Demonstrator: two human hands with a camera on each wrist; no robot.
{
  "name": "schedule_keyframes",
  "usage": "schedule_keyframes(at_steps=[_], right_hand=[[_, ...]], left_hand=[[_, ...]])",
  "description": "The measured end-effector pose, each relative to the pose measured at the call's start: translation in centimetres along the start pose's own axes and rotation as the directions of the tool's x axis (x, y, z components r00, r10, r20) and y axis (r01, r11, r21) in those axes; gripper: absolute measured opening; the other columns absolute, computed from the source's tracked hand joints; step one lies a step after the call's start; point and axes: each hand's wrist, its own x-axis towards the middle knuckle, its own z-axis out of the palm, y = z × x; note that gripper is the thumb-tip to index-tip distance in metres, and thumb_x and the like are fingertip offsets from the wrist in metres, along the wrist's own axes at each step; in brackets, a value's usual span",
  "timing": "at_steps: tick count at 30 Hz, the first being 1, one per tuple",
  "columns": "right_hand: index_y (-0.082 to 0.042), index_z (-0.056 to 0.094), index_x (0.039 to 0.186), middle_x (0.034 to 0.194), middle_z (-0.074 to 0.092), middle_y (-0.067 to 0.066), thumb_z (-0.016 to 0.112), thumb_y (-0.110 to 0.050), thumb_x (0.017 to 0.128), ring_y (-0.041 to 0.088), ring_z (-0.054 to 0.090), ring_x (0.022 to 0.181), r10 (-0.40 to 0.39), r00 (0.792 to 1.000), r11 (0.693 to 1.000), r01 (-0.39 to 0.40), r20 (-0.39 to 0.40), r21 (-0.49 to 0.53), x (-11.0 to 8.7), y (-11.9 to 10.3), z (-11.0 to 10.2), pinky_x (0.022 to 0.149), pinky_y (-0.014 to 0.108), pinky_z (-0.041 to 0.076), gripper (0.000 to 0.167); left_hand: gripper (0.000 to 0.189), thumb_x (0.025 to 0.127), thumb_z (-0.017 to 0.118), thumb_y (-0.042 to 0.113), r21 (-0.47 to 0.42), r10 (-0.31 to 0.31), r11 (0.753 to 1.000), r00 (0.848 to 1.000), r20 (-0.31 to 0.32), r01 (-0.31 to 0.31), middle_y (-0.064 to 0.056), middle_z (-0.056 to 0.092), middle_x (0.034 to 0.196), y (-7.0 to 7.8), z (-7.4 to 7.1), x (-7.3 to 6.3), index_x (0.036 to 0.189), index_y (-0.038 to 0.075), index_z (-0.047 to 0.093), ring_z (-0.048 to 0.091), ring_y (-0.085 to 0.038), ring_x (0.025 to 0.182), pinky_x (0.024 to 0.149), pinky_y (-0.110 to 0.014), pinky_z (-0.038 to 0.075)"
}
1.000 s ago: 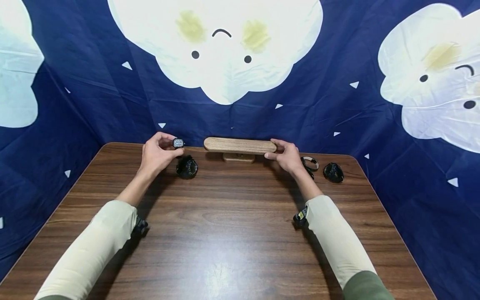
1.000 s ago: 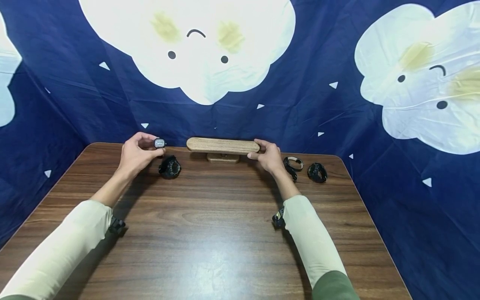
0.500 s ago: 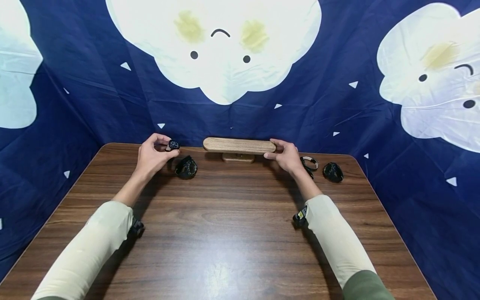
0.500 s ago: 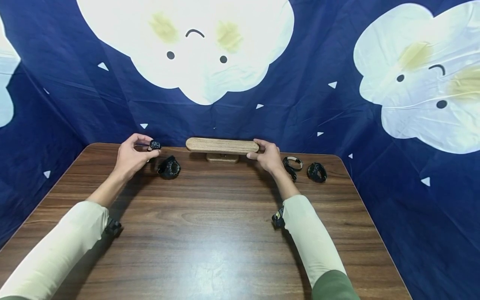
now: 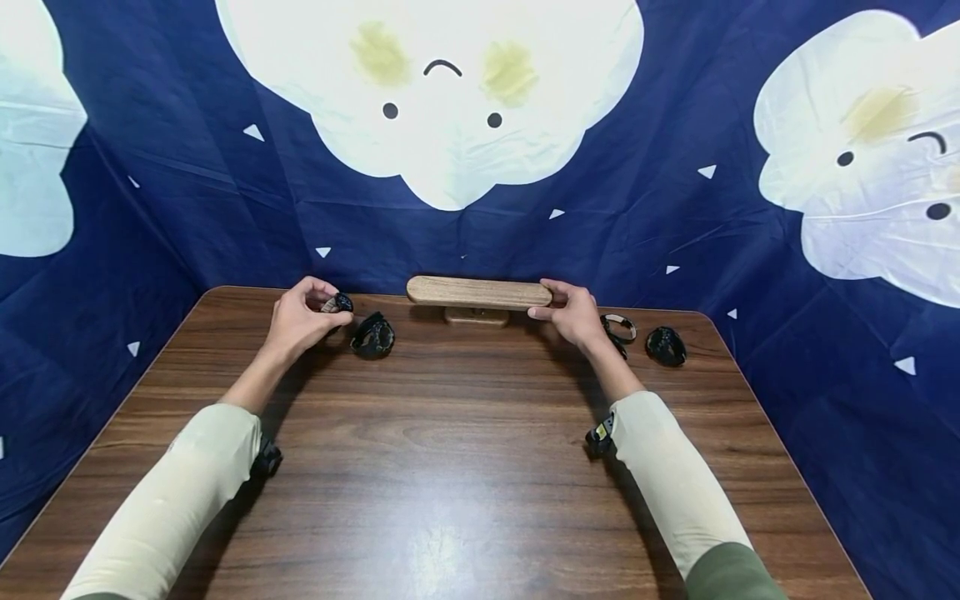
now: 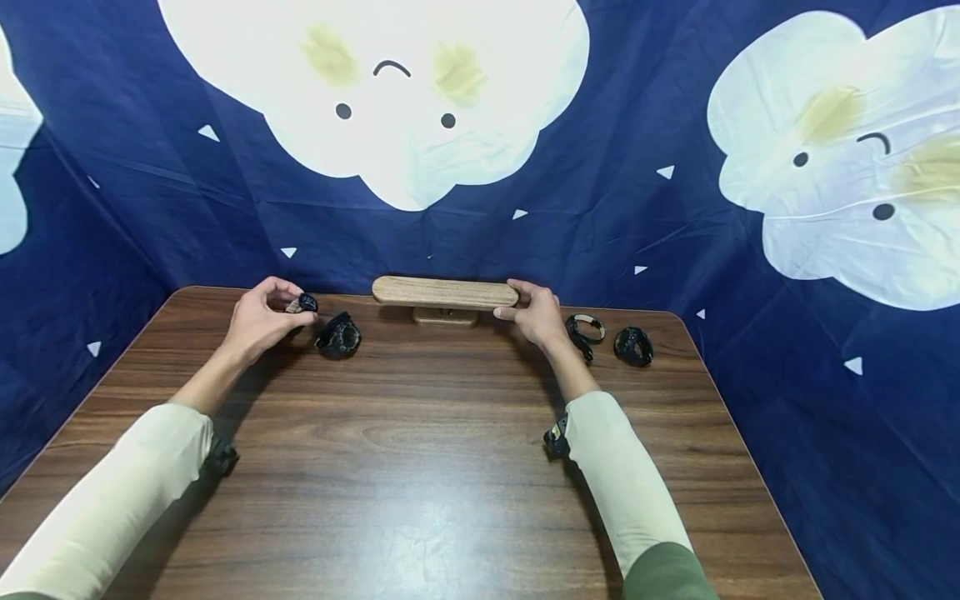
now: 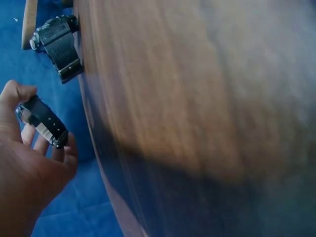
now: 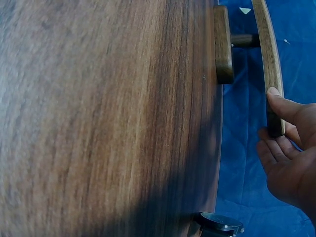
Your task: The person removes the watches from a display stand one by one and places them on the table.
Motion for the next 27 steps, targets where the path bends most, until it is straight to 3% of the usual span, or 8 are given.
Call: schedule_keyframes(at_steps=[3,14,27], right_hand=[[-0.009,0.067,0.154,0.134,0.077,0.020,0.095,-0.015,0.091,0.034,0.070,0.130,-0.001,1.000,1.000,0.001,-0.001,0.001,-0.03,0.05,-0.01,0.117,0.048,0.050,0.069],[-0.007,0.067,0.153,0.135,0.077,0.020,0.094,-0.013,0.090,0.034,0.071,0.130,-0.012,1.000,1.000,0.011,0.001,0.016,0.02,-0.05,0.01,0.117,0.047,0.049,0.069],[-0.007,0.067,0.153,0.135,0.077,0.021,0.094,-0.013,0.091,0.035,0.070,0.131,-0.011,1.000,1.000,0.011,0.004,0.014,0.00,-0.11,-0.03,0.117,0.048,0.049,0.068]], left_hand=[[0.048,0.083,0.096,0.025,0.018,-0.016,1.000,1.000,0.015,0.015,-0.017,0.077,0.112,-0.29,0.01,0.02,0.119,0.008,0.070,0.061,-0.010,0.090,0.086,-0.027,0.044],[0.048,0.085,0.094,0.027,0.063,-0.048,0.997,0.997,0.067,0.044,-0.021,0.076,0.116,-0.44,-0.49,-0.04,0.120,0.007,0.067,0.063,-0.029,0.103,0.092,-0.037,0.044],[0.048,0.085,0.094,0.026,0.096,-0.091,0.992,0.983,0.156,0.077,-0.020,0.072,0.120,-1.03,-0.24,-0.04,0.120,0.006,0.068,0.063,-0.033,0.109,0.093,-0.039,0.046]])
